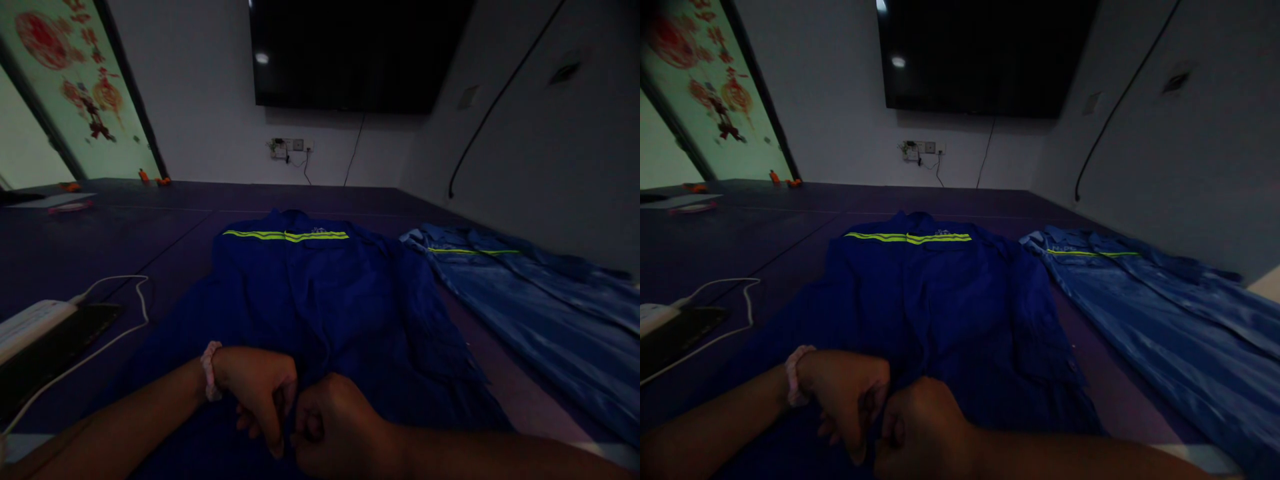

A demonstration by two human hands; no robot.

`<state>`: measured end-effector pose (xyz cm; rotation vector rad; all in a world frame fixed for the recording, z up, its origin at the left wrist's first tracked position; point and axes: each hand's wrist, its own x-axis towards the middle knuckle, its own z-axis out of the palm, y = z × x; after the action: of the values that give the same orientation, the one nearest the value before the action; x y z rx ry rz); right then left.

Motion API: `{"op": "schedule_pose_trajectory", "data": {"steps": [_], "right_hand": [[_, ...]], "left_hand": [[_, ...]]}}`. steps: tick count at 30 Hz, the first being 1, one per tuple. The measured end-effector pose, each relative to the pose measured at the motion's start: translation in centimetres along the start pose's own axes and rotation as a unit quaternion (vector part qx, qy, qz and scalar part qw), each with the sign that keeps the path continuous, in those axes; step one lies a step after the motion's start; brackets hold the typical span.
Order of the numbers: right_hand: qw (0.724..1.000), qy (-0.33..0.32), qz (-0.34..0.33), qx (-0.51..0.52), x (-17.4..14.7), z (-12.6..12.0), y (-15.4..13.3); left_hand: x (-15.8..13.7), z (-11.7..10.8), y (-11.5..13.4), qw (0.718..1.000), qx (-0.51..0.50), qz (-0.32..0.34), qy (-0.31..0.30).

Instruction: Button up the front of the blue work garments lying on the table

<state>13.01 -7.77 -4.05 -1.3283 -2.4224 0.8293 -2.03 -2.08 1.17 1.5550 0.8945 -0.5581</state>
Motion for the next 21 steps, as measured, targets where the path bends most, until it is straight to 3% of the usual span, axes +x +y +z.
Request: {"op": "schedule_pose_trajectory", "data": {"steps": [3,5,7,9,10,14,21], "right_hand": [[1.0,0.006,-0.013,0.005,0.0,0.1,0.0],[1.0,0.006,-0.01,0.005,0.0,0.1,0.1],[1.0,0.007,-0.004,0.003,0.0,0.2,0.2],[1.0,0.009,0.004,0.004,-0.1,0.1,0.1],[1.0,0.009,0.004,0.007,-0.1,0.0,0.1],[0.999,0.007,-0.032,0.014,-0.4,-0.4,0.1],[0.994,-0.033,-0.101,-0.027,-0.7,-1.6,-0.5]], "left_hand": [[-0.4,1.0,-0.1,0.999,-0.002,0.01,0.038],[-0.8,2.4,-0.4,0.995,-0.011,0.009,0.1],[-1.2,4.3,-0.9,0.973,-0.004,0.021,0.228],[-1.3,6.4,-1.3,0.919,0.04,0.017,0.391],[-1.2,7.3,-1.5,0.894,0.055,0.002,0.444],[-0.1,9.9,-2.0,0.853,0.089,-0.023,0.514],[0.7,11.9,-3.0,0.778,0.086,0.055,0.62]]}}
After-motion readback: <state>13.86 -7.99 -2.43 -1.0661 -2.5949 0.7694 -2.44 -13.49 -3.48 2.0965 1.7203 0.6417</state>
